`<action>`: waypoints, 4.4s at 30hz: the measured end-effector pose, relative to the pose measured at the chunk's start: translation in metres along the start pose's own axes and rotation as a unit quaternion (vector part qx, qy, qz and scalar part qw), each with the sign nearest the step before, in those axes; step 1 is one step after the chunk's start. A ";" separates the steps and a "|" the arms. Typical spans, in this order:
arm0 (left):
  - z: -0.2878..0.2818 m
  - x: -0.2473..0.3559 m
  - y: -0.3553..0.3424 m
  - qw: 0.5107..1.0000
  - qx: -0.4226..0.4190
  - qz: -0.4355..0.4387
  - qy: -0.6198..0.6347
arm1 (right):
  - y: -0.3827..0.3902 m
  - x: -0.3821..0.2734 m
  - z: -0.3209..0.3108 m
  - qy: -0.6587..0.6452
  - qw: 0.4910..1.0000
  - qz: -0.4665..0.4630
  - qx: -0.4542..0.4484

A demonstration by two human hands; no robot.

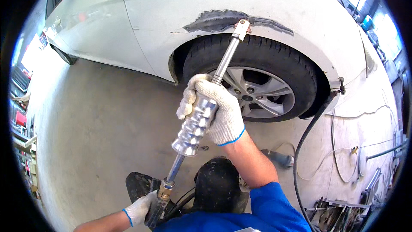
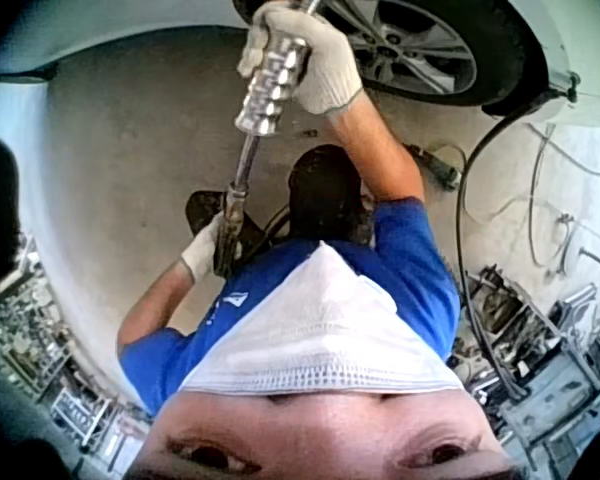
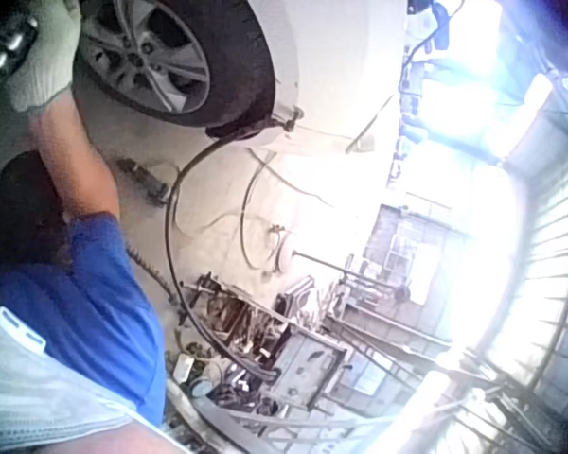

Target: The person uses a pneumatic dent puller to pull out a dent on the front wheel arch of a white car. They repeatedly attach the tool, pull the handle, and inspect the area with their hand. They also use an angle grinder to smooth the surface and a hammer to tap the metal.

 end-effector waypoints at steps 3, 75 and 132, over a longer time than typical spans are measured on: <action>-0.031 -0.037 -0.029 0.992 0.019 -0.016 0.122 | 0.053 0.081 0.010 0.077 0.995 0.055 -0.022; 0.009 -0.026 -0.009 0.993 -0.046 0.107 -0.010 | -0.056 -0.115 -0.002 0.082 0.973 -0.203 0.074; -0.035 -0.091 -0.030 0.987 0.004 0.138 0.076 | 0.079 0.108 0.049 0.096 0.982 0.113 -0.114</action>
Point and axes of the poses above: each hand's wrist, its own y-axis away from the middle knuckle, its own z-axis out of the palm, x = y × z, the point moved 7 cm from there along -y, towards the middle knuckle, and after that the axes turned 8 degrees about -x, right-handed, at the moved point
